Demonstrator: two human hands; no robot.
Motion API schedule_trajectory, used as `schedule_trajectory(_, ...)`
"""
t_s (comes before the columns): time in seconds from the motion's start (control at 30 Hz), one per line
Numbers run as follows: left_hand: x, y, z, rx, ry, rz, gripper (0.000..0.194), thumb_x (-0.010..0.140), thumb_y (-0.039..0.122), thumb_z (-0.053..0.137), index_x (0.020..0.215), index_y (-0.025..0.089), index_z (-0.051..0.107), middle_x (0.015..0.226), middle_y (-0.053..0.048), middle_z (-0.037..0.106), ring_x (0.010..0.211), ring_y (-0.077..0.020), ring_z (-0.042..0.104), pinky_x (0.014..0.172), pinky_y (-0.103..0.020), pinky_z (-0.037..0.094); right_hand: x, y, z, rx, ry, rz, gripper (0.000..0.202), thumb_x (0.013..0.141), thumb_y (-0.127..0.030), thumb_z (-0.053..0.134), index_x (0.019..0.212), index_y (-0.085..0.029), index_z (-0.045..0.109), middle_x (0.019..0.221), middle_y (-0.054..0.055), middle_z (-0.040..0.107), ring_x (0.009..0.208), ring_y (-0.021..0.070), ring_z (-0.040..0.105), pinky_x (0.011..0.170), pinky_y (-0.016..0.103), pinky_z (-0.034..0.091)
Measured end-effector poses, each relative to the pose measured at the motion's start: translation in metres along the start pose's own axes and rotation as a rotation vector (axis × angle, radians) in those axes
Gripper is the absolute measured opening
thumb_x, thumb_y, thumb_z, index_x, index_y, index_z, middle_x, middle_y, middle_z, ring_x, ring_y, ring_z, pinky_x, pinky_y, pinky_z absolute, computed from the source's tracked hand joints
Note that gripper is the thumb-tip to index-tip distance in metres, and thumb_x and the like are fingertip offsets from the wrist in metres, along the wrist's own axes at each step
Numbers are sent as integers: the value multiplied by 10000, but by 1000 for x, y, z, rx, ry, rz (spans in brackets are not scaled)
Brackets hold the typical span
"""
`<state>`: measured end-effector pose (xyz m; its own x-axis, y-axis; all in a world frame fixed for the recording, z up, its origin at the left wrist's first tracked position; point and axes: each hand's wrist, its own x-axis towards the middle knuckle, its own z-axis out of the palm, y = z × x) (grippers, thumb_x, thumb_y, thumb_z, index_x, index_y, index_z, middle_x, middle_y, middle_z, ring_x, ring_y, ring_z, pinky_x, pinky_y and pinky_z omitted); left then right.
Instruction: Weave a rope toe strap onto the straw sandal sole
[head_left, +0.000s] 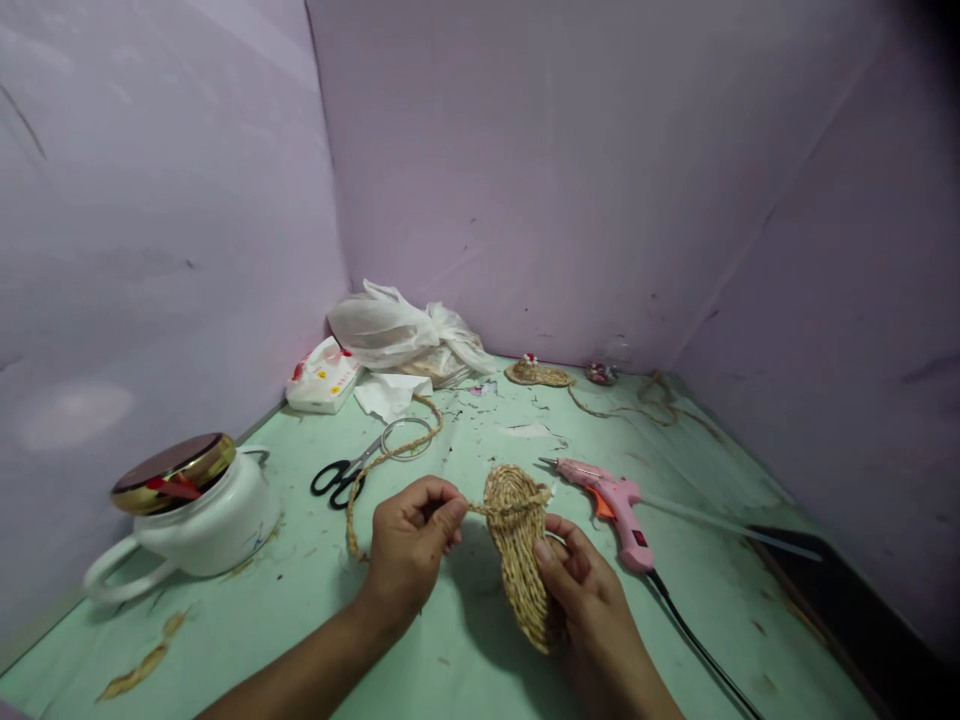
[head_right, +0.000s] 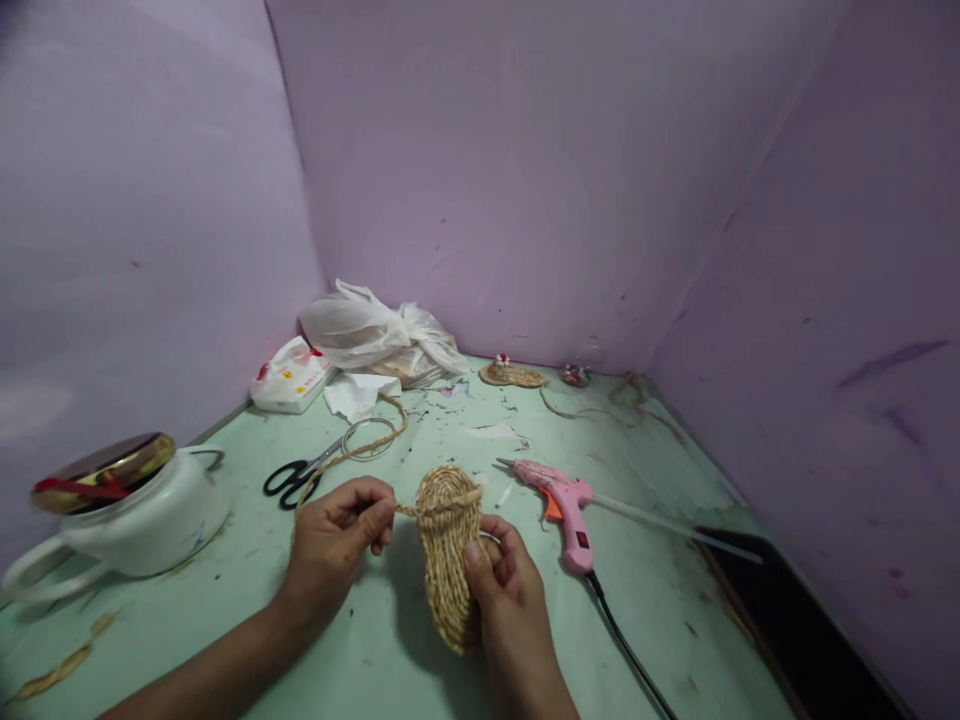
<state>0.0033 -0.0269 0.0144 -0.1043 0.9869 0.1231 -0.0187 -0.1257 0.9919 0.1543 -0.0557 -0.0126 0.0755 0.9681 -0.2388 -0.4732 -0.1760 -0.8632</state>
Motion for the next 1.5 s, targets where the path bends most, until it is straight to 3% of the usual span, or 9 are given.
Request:
schedule_trajectory(0.4,4,-8,4,-268,21,-232,198,643,301,673,624,139,561,410,45,502,385,-61,418,402,-181,299,-4,8,2,-24,1,20,434,597,-378,758,929,-204,540,679,10,667,548,159,592,513,242,420)
schedule_trajectory(0.8,0,-8,9,-287,19,-276,234,626,324,683,592,132,552,406,46,493,383,-55,408,395,-175,275,-6,7,2,-8,-20,27,417,635,-379,739,943,-203,520,655,-7,642,545,142,575,506,229,406)
schedule_trajectory(1.5,-2,-14,11,-379,-19,-413,361,600,377,708,494,151,447,393,57,460,337,-36,376,373,-167,232,-8,8,2,-45,-73,-37,320,627,-339,752,767,-190,506,618,-6,640,560,136,592,553,246,447)
